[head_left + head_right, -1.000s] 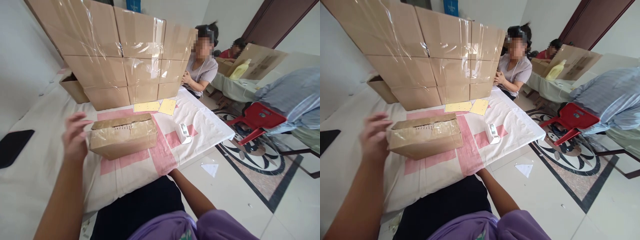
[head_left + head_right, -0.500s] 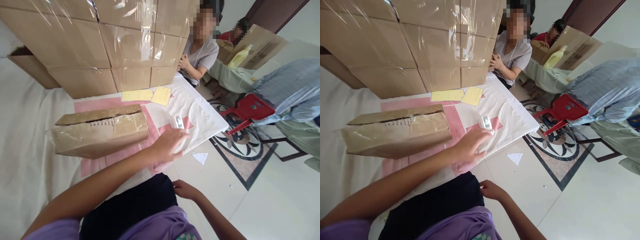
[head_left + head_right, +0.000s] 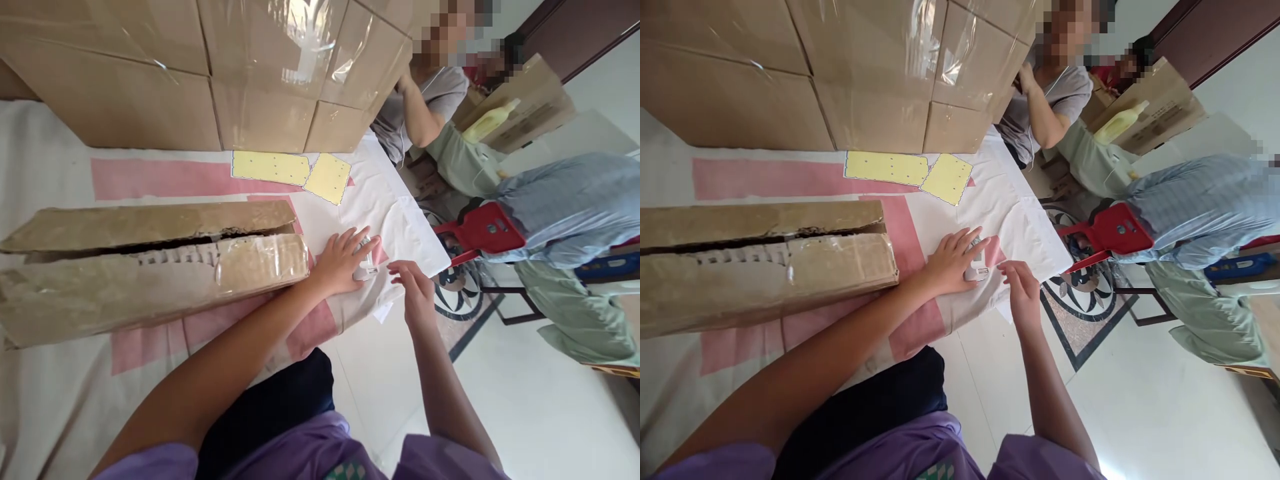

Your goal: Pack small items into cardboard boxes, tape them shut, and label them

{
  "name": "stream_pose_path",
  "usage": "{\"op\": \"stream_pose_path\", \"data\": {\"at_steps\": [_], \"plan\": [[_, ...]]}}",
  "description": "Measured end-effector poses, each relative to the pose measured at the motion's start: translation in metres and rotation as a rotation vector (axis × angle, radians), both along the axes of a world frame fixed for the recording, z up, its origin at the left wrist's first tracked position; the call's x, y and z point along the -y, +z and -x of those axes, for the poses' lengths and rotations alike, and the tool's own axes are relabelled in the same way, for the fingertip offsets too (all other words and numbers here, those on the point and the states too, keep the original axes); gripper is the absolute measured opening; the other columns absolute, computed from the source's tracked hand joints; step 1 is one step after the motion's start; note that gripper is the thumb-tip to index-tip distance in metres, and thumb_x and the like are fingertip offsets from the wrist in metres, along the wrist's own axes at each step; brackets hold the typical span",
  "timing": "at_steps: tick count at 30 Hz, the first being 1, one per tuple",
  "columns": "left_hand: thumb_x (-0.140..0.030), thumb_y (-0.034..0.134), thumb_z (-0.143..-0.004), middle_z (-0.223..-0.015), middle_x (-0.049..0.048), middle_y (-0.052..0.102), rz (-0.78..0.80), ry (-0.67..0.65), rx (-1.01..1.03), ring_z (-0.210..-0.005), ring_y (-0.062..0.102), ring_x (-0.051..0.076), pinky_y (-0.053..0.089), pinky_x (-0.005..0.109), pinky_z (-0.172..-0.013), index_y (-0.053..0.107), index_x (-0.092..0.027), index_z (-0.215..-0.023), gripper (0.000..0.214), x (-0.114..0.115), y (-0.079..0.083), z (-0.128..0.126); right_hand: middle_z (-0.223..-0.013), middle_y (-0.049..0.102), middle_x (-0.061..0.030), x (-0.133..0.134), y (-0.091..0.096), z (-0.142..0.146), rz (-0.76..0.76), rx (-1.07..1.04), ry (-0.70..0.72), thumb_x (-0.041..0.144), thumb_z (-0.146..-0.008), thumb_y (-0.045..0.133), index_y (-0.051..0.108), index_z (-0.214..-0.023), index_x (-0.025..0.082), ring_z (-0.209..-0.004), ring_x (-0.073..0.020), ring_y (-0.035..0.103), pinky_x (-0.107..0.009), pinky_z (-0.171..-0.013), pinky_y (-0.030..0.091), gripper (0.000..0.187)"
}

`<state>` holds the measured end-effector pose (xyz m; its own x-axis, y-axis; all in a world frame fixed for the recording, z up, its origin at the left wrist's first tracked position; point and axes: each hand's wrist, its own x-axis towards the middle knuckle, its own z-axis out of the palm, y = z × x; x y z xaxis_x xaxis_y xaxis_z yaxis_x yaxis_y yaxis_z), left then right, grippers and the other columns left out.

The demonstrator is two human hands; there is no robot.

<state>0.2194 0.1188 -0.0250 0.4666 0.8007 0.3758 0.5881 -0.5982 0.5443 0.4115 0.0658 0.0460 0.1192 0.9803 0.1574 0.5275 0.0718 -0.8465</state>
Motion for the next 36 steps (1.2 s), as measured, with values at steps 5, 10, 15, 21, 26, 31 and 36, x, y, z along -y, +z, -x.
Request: {"op": "stream_pose_path", "data": {"at_steps": [5,10,15,21,26,31,36], "plan": [[-0.039,0.085,-0.077,-0.176,0.0121,0.02,0.069,-0.006,-0.008,-0.159,0.022,0.039,0.026,0.057,-0.124,0.031,-0.026,-0.164,0.103,0.001,0.008,0.002,-0.106,0.073,-0.0095,-0.037,0.004,0.007,0.408,-0.109,0.008,0.05,-0.088,0.06,0.077,-0.087,0.019,-0.095,-0.0208,0.064,-0.03,-0.071,0.049,0.036],[-0.038,0.084,-0.078,-0.175,0.0113,0.022,0.105,-0.008,0.023,-0.157,0.026,0.037,0.03,0.054,-0.121,0.032,-0.03,-0.163,0.1,0.003,0.015,0.005,-0.094,0.073,-0.0089,-0.046,0.006,0.014,0.557,-0.21,0.025,0.052,-0.08,0.074,0.077,-0.079,0.021,-0.096,-0.025,0.063,-0.034,-0.073,0.05,0.031],[-0.032,0.082,-0.077,-0.176,0.0137,0.018,0.11,-0.024,0.093,-0.155,0.027,0.037,0.029,0.054,-0.121,0.024,-0.028,-0.166,0.106,0.0,0.008,0.003,-0.081,0.068,-0.0056,-0.05,0.003,0.021,0.571,-0.13,0.041,0.048,-0.073,0.078,0.071,-0.067,0.022,-0.085,-0.0226,0.06,-0.036,-0.076,0.046,0.027],[-0.035,0.082,-0.076,-0.174,0.0145,0.018,0.082,-0.021,0.178,-0.151,0.026,0.043,0.03,0.06,-0.118,0.027,-0.029,-0.165,0.105,-0.003,-0.003,-0.003,-0.075,0.065,-0.0025,-0.047,0.005,0.029,0.525,-0.081,0.013,0.048,-0.067,0.078,0.068,-0.067,0.021,-0.079,-0.0188,0.055,-0.034,-0.077,0.041,0.028],[-0.033,0.088,-0.072,-0.171,0.0129,0.023,0.044,0.05,0.154,-0.149,0.027,0.046,0.032,0.06,-0.116,0.034,-0.032,-0.163,0.105,-0.001,0.0,-0.004,-0.07,0.062,-0.0016,-0.049,0.007,0.039,0.472,-0.042,0.0,0.052,-0.061,0.078,0.064,-0.065,0.021,-0.076,-0.0196,0.055,-0.035,-0.075,0.041,0.034],[-0.037,0.083,-0.08,-0.169,0.0134,0.029,-0.033,0.158,0.195,-0.146,0.033,0.044,0.035,0.057,-0.113,0.038,-0.033,-0.161,0.093,-0.001,-0.001,-0.006,-0.072,0.061,-0.0027,-0.054,0.008,0.046,0.421,0.0,0.004,0.053,-0.064,0.075,0.06,-0.062,0.021,-0.08,-0.0213,0.056,-0.036,-0.077,0.044,0.035],[-0.049,0.076,-0.086,-0.166,0.014,0.033,-0.077,0.231,0.212,-0.142,0.037,0.045,0.037,0.057,-0.112,0.041,-0.032,-0.16,0.084,-0.003,-0.009,-0.011,-0.089,0.065,-0.0053,-0.058,0.007,0.048,0.363,0.054,-0.008,0.053,-0.067,0.073,0.062,-0.061,0.021,-0.093,-0.0246,0.058,-0.038,-0.085,0.046,0.034]]}}
